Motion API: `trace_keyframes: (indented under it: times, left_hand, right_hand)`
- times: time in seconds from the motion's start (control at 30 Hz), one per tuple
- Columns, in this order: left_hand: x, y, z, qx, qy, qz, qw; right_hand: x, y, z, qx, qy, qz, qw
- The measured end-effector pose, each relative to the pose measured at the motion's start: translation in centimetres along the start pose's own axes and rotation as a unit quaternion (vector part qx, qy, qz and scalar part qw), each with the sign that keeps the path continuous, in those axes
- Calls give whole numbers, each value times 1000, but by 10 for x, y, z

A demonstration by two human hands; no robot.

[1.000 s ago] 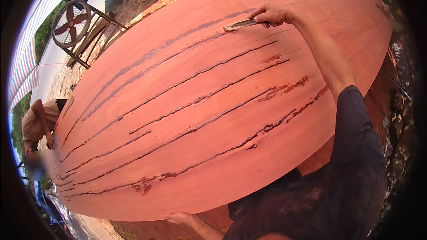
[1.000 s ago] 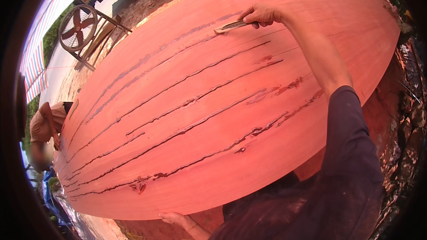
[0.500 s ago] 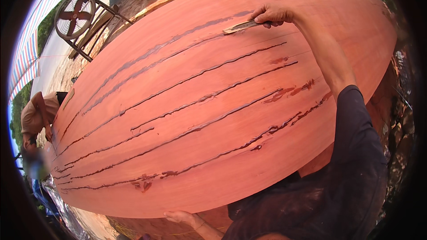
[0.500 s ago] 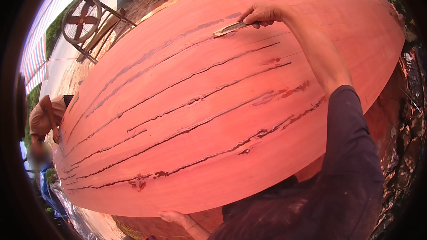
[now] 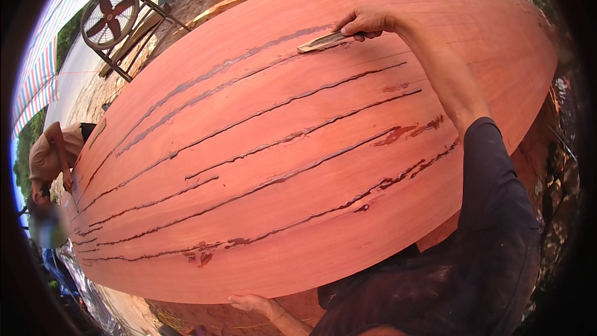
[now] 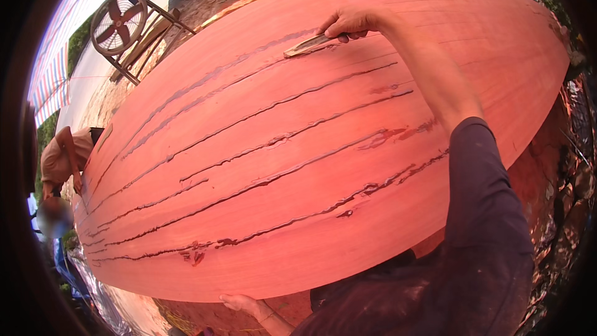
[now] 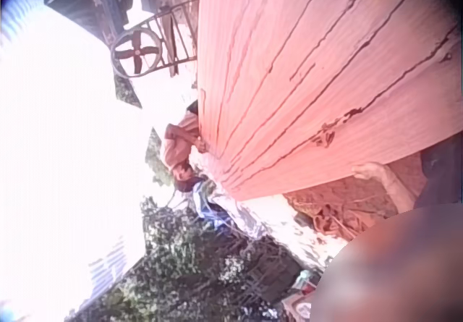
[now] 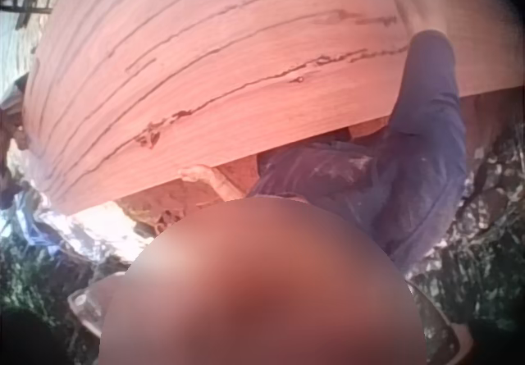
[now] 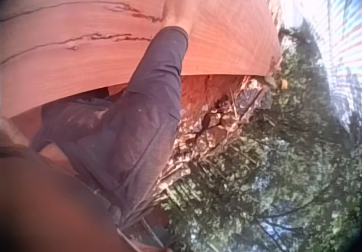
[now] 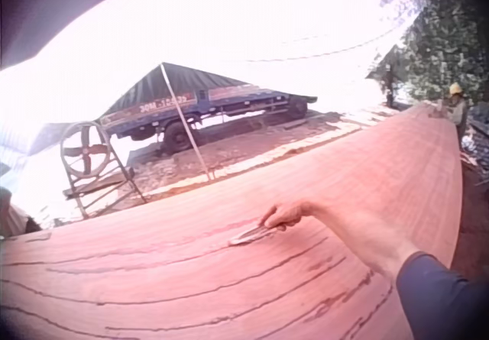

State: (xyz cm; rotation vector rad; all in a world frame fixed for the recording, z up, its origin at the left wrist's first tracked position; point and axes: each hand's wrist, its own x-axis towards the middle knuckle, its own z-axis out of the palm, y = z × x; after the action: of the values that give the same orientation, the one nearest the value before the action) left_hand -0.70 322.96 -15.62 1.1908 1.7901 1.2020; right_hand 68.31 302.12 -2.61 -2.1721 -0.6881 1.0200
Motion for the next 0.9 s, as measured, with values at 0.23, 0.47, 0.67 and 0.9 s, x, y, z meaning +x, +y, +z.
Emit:
trace_keyframes:
  times: [0.23,0.47,0.67,0.9]
  left_hand:
    - [-22,32,11,22,15,-10,1000]
    - [-23,37,14,5,4,1,1000]
    - [-9,12,5,6,-5,17,1000]
    - [15,-12,-2,-45,3,-32,998]
  right_hand:
    - [16,-15,9,-15,-9,-11,1000]
    - [25,-21,18,2,-34,-28,999]
    - [32,-30,34,36,-46,-39,998]
    - [16,-37,30,158,-16,-98,982]
